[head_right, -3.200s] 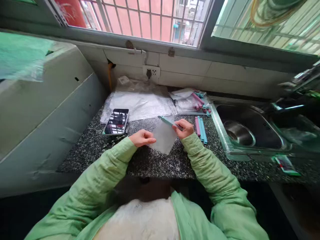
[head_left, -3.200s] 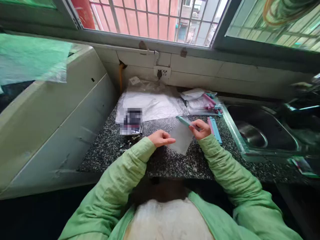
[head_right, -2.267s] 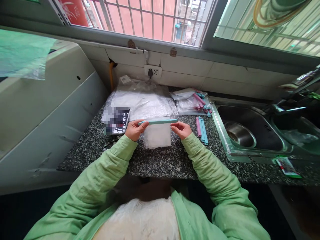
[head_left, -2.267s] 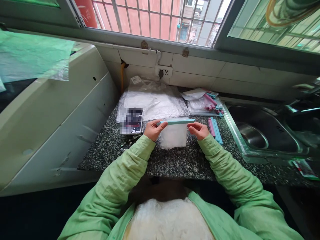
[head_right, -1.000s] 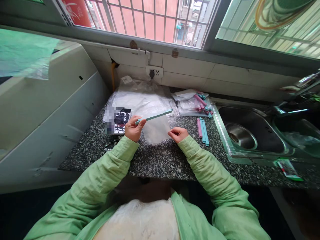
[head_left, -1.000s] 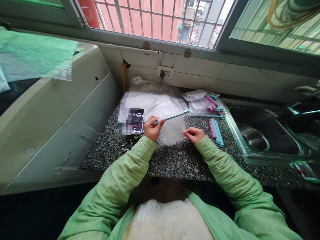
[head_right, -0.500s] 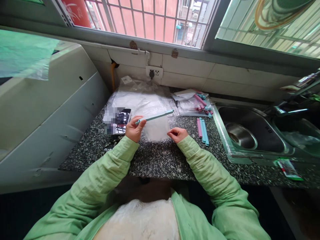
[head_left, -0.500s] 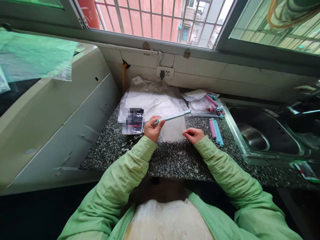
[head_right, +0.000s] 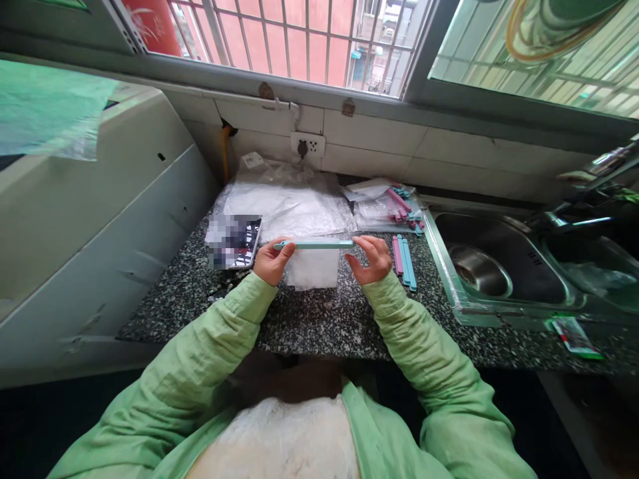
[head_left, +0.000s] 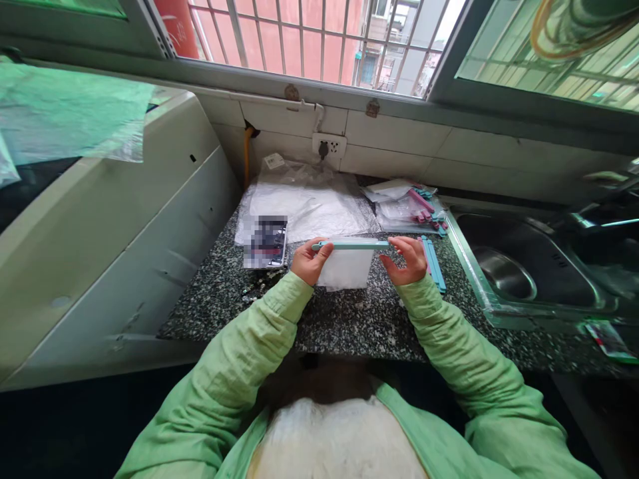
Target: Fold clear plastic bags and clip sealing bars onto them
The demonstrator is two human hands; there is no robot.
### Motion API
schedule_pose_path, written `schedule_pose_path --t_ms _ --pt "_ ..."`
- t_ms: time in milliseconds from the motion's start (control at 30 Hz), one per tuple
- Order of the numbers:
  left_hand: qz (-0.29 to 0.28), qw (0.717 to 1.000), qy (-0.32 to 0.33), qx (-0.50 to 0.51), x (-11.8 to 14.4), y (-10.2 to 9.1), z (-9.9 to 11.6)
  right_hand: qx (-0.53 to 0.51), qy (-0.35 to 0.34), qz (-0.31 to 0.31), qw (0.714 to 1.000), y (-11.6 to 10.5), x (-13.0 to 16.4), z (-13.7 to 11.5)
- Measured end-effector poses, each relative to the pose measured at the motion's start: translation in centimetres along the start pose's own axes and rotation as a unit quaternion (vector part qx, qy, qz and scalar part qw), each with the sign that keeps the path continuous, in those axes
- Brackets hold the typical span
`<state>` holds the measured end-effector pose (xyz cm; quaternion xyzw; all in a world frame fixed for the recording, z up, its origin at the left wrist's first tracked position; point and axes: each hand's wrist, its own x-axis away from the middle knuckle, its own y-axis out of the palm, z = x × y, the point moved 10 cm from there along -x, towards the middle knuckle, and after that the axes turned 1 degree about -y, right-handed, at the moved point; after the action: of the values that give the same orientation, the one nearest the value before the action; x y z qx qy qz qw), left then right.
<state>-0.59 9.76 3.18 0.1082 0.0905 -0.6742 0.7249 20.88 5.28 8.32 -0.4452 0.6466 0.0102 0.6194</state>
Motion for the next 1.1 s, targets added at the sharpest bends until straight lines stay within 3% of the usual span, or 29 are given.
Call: schedule_pose_path --t_ms 167,267,567,767,867,1100 --pt "-0.033 0.999 0.037 0.014 0.0 0.8 1.0 0.050 -0.076 -0.024 0.996 0.1 -0.4 -2.2" --pt "-0.032 0.999 0.027 0.023 -0.1 0.9 1.0 0.063 -0.094 -0.034 0.993 0.4 -0.3 -2.4" --pt "-0.029 0.996 -0.075 0.033 -0.2 1.2 -1.5 0.099 -0.119 -0.077 0.985 1.5 0.0 -2.1" --pt "-0.124 0.982 -0.136 0.037 0.0 4.2 -2.9 0.179 -0.181 -0.064 0.965 0.6 -1.4 -2.4" --pt "-0.151 0.976 -0.153 0.013 -0.7 6.0 -3.3 0.206 -0.187 -0.057 0.959 0.2 -2.2 -0.9" --pt "-0.123 0.956 -0.266 0.006 -4.2 10.3 -5.7 0.256 -0.124 -0.124 0.951 0.8 -3.7 6.6"
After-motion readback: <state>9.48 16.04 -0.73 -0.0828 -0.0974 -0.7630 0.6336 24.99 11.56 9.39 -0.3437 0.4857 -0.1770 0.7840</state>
